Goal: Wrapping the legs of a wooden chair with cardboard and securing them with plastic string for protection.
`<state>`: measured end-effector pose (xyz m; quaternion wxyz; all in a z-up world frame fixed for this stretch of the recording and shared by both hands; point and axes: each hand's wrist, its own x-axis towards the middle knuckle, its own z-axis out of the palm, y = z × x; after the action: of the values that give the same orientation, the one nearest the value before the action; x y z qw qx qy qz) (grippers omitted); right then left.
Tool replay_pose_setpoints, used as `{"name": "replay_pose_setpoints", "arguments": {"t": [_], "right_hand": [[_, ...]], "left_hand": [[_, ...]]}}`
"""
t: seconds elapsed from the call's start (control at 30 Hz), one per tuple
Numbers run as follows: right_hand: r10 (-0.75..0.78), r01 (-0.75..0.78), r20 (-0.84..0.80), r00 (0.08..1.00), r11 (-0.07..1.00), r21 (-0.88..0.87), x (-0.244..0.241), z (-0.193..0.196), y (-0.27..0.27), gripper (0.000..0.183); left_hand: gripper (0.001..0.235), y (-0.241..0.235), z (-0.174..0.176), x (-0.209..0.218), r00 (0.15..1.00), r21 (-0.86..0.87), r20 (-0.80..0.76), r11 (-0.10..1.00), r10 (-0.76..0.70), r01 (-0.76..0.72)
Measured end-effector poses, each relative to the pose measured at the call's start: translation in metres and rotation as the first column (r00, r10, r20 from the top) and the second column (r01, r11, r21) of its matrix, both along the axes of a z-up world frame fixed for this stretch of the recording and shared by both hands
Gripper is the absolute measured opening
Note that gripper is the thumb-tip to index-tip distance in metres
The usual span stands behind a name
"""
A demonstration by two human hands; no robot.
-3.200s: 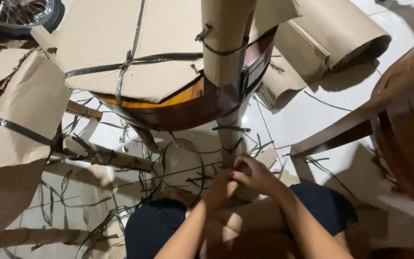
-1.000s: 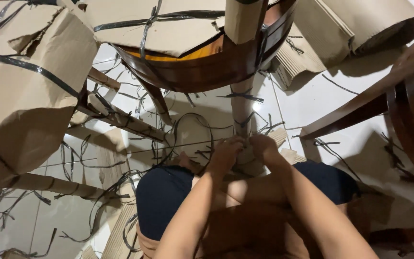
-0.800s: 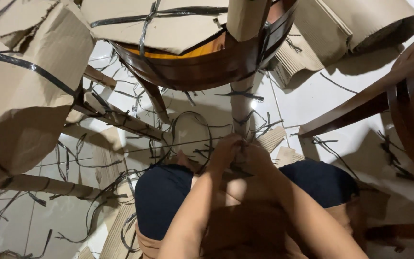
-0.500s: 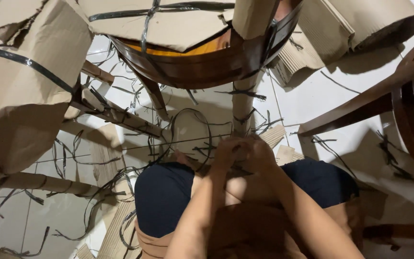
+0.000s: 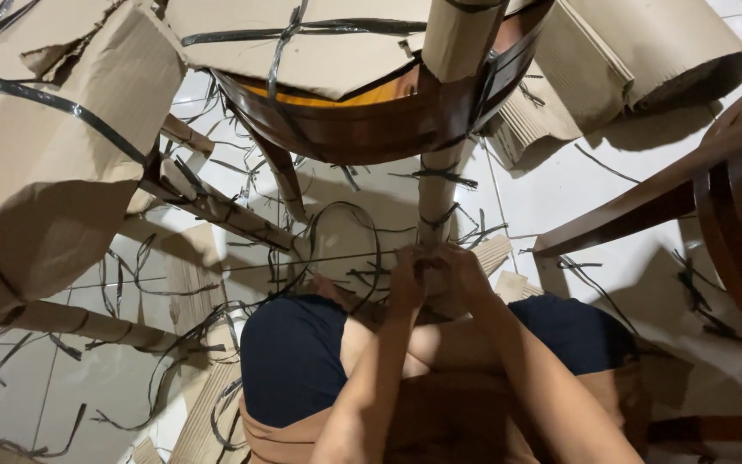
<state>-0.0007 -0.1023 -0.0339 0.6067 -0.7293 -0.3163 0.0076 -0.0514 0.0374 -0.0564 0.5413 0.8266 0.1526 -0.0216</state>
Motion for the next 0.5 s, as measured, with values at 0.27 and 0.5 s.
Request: {"name": "replay_pose_setpoints", "arguments": {"t": [0.27,0.5], "right_hand": [[-0.041,0.235,0.342,0.939,0.8,-0.552,-0.009,0.026,-0.001,0.015],[-0.105,0.216,0.191,0.976,0.591,-0.777,0.003,-0.015,0.008,0.018]], "left_hand": [[0.019,0.007,0.031,0.004,0.984,-0.219,0.147,0.974,0.097,-0.063],[0.016,0.004,0.044,0.009,0.985,-0.011,0.152,0.997,0.08,-0.08]]}}
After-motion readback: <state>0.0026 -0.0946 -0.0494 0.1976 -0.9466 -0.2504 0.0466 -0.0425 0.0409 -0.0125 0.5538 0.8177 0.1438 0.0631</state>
